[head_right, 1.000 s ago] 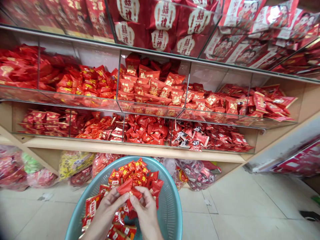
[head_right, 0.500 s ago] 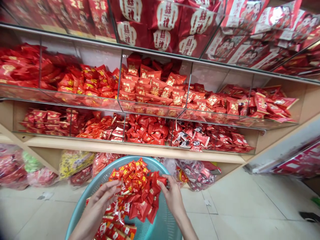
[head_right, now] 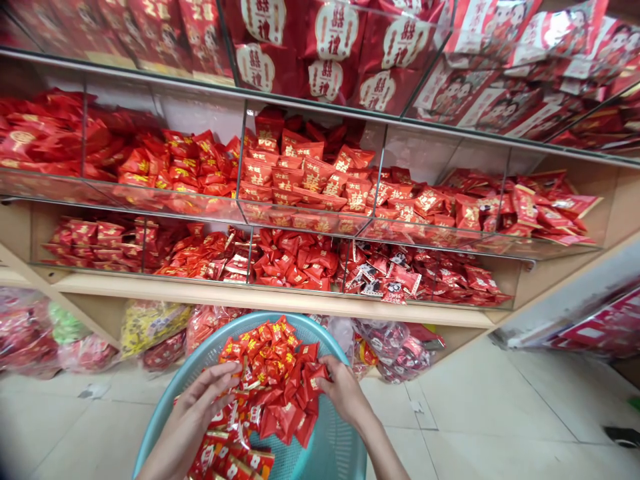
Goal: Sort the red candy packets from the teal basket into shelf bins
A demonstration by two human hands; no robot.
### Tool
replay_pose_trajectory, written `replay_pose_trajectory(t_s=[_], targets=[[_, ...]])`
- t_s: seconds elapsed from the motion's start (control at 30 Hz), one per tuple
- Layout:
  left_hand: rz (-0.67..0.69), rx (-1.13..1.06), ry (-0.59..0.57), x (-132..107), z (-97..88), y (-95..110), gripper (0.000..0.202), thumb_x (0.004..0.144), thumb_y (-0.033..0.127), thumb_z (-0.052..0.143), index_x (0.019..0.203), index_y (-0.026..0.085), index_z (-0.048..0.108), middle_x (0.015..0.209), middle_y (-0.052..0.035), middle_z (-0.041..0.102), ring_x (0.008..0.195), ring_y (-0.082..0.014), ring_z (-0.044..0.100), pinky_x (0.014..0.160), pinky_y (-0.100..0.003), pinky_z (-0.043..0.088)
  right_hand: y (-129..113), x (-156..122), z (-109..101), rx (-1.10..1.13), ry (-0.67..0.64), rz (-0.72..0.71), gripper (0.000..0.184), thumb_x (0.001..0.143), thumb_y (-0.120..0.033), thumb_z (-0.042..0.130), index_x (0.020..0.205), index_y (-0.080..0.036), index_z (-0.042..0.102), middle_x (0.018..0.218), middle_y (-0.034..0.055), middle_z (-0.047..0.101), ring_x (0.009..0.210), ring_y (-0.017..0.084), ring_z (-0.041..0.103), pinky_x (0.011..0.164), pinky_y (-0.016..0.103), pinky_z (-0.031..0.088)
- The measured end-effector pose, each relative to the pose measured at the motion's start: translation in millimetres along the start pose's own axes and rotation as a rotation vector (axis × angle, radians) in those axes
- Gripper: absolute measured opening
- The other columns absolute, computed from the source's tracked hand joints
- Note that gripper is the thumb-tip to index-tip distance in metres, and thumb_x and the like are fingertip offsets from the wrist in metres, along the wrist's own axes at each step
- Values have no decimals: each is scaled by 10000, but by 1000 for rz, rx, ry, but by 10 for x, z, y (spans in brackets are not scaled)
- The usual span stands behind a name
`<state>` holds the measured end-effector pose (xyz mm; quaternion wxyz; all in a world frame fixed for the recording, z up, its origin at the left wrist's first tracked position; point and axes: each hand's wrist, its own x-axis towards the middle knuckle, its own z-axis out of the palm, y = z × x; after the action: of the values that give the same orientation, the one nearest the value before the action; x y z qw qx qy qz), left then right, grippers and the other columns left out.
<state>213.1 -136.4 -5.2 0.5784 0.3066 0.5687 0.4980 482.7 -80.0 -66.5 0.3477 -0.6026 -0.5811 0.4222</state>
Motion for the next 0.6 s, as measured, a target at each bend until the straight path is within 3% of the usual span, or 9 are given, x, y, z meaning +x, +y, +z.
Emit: replay_pose_trajectory(t_s=[0.27,0.6], targets=[[8,19,3,-9,5,26,336,720,462,659,977,246,680,1182,-57,636,1178,-279,506,977,-381,408,-96,31,122,165,-76,78,289,623,-289,643,897,-198,623,662,-28,604,561,140,542,446,213,372],[9,5,14,-10,-27,-9,366,712,472,663,1004,251,682,1217,-43,634,1167,-259,530,957,-340,435,12,115,241,129,-14,-27,245,629,-242,639,859,-197,567,602,-62,501,539,127,499,480,227,378]])
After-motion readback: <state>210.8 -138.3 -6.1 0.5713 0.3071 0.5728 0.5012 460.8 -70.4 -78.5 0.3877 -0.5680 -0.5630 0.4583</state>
